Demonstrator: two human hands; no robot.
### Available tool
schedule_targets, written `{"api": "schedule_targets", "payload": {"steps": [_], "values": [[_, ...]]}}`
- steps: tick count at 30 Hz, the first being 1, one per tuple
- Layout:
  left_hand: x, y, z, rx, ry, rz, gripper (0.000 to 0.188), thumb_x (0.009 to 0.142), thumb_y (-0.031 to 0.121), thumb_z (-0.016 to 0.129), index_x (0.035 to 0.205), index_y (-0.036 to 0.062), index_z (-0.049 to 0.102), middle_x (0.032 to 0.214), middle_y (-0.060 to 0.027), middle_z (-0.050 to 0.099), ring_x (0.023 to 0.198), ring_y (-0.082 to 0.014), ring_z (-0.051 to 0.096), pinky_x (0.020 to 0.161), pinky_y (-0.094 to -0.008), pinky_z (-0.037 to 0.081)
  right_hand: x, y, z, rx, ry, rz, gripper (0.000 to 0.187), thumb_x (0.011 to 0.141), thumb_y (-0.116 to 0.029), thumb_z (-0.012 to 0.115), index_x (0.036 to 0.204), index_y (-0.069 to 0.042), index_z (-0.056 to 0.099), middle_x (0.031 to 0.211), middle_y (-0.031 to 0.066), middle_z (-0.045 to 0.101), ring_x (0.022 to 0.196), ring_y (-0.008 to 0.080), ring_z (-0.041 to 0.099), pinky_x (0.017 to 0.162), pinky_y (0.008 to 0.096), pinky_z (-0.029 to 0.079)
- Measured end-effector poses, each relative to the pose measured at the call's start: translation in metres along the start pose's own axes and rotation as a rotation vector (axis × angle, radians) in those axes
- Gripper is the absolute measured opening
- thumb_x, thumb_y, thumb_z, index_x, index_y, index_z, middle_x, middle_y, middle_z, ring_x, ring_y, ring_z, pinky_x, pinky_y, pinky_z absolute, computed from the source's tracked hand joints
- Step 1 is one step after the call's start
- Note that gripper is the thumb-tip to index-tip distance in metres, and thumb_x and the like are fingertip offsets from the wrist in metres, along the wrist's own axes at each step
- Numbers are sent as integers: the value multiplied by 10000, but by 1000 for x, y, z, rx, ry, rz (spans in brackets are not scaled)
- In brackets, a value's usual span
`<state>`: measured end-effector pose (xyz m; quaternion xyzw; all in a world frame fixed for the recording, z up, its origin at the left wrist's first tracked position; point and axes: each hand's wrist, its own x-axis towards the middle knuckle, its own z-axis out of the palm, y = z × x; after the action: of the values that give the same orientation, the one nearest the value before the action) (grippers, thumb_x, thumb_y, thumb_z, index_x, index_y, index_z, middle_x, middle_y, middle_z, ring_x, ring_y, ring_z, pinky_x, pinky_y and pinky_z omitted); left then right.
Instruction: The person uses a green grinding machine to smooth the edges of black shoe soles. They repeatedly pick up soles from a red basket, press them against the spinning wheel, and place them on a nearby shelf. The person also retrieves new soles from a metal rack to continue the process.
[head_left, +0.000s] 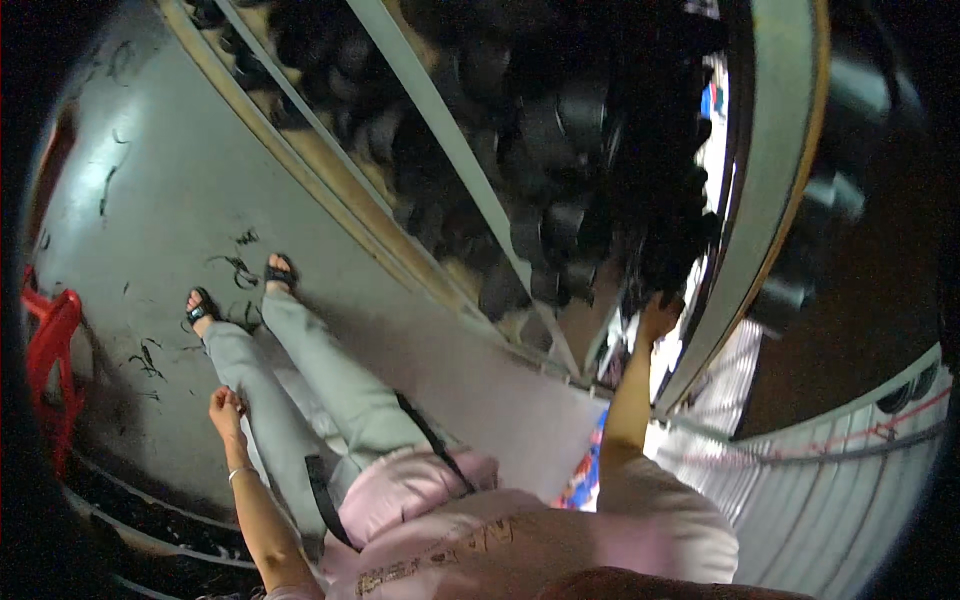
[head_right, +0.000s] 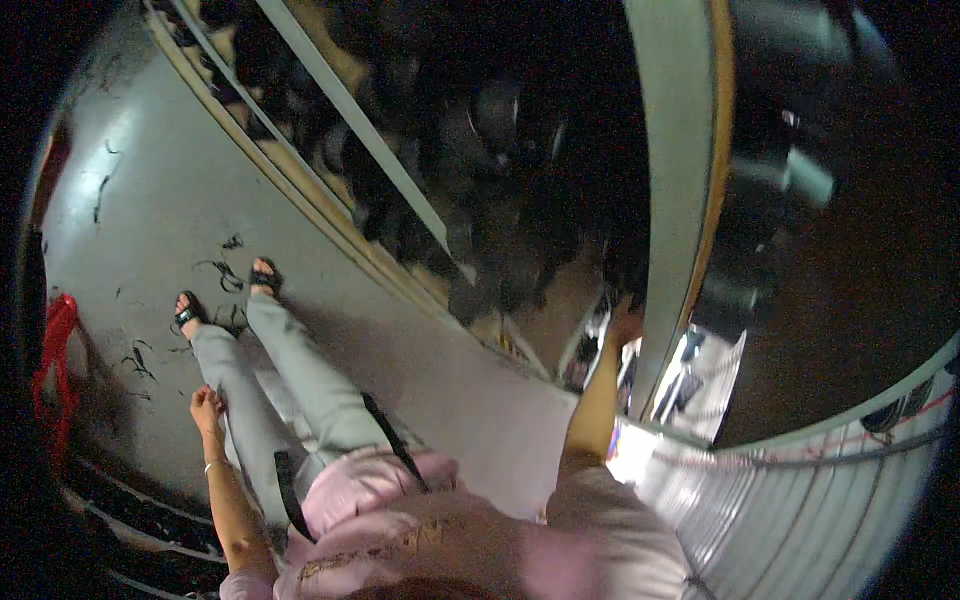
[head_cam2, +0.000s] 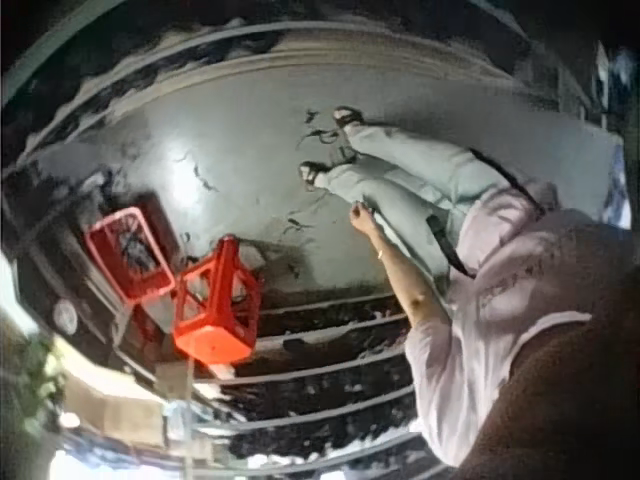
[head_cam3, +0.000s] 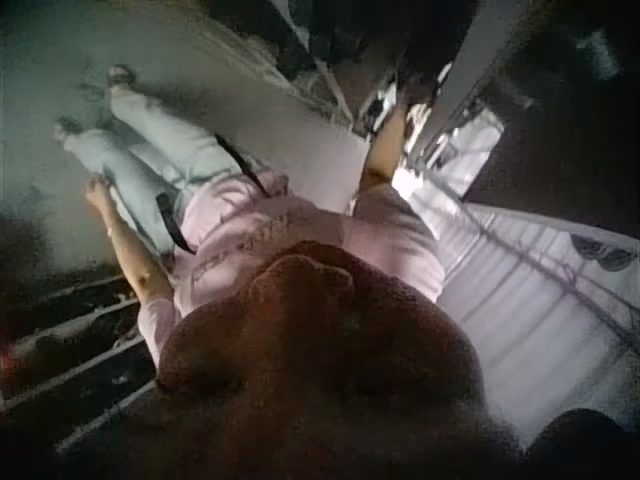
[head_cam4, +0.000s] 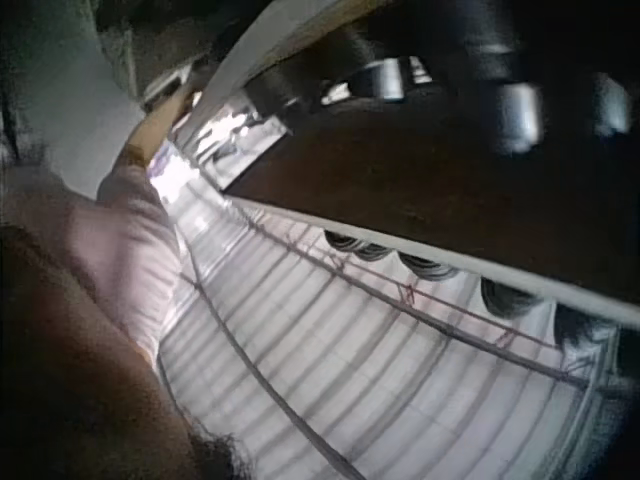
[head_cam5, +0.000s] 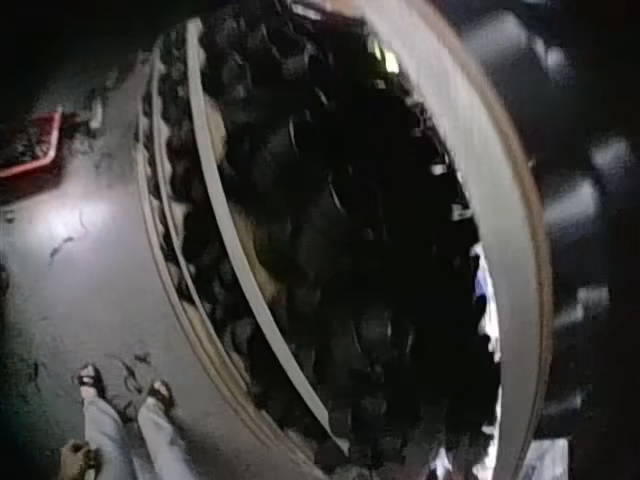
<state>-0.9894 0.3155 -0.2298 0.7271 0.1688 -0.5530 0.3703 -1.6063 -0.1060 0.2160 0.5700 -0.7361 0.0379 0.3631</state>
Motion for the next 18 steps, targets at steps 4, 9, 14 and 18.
{"api": "schedule_targets", "payload": {"steps": [4,9,14,18], "values": [[-12,5,6,57,40,48,66,910,73,553,965,51,583,731,10,545,587,-87,505,513,-255,426,71,-64,14,-7,-134,85,623,877,-533,543,1099,42,629,1139,232,625,1038,395,586,914,462,450],[-22,4,-4,-54,81,48,100,906,73,554,996,47,587,749,3,559,591,-88,519,514,-261,456,99,-77,46,347,-140,225,626,919,-542,487,1004,47,680,1032,206,681,993,371,624,875,442,458],[-22,-31,-28,-177,141,51,75,877,35,569,951,43,584,707,3,558,578,-84,505,513,-249,449,71,-97,29,156,-85,169,641,917,-552,485,1199,15,587,1196,228,606,1101,387,563,932,455,424],[-10,-52,-52,-76,269,140,79,803,-26,571,846,31,603,719,-16,584,610,-101,531,568,-250,451,37,-105,0,52,-18,158,625,917,-552,473,1215,-14,582,1212,236,590,1121,389,541,979,467,379]]}}
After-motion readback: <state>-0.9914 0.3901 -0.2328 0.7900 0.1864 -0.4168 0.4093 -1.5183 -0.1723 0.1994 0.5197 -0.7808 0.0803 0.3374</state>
